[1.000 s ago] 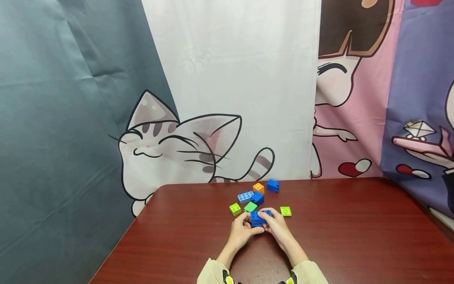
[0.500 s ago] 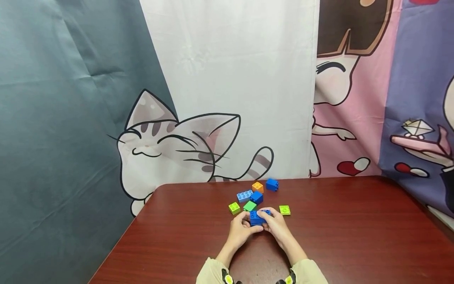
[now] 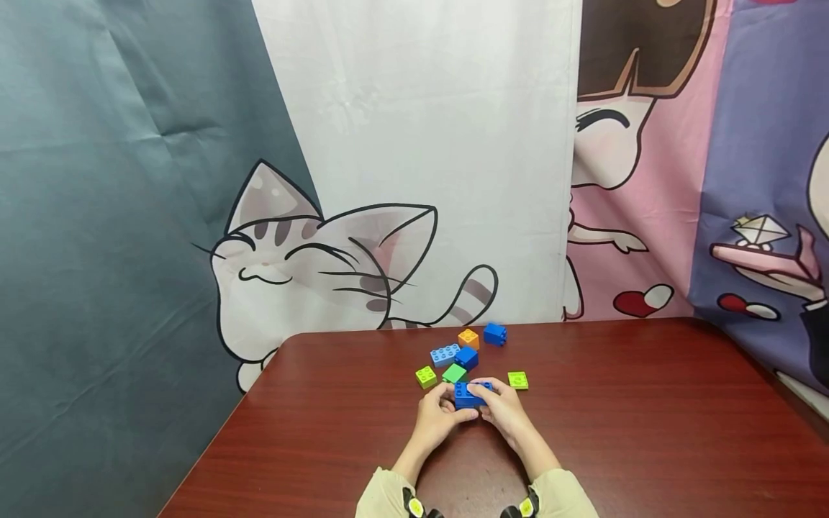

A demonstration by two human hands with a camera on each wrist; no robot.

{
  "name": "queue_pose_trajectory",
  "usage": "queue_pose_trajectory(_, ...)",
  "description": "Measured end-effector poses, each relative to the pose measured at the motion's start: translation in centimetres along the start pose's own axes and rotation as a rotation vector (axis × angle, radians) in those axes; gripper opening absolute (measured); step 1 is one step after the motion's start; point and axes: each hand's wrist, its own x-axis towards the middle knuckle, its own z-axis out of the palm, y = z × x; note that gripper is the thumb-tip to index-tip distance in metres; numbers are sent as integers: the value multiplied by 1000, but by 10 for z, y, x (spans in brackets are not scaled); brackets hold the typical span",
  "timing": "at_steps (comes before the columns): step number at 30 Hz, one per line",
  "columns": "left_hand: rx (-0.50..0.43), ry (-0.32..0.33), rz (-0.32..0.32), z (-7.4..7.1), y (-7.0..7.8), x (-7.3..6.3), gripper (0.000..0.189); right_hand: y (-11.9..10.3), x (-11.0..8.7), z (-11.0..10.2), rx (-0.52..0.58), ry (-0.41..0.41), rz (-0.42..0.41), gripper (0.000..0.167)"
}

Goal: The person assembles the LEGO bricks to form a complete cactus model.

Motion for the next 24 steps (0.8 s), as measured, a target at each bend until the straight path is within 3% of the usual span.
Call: queue_pose_trajectory(24,-2,-3,-25,0,1,1,37,-4,1,2,45,-6,38,50)
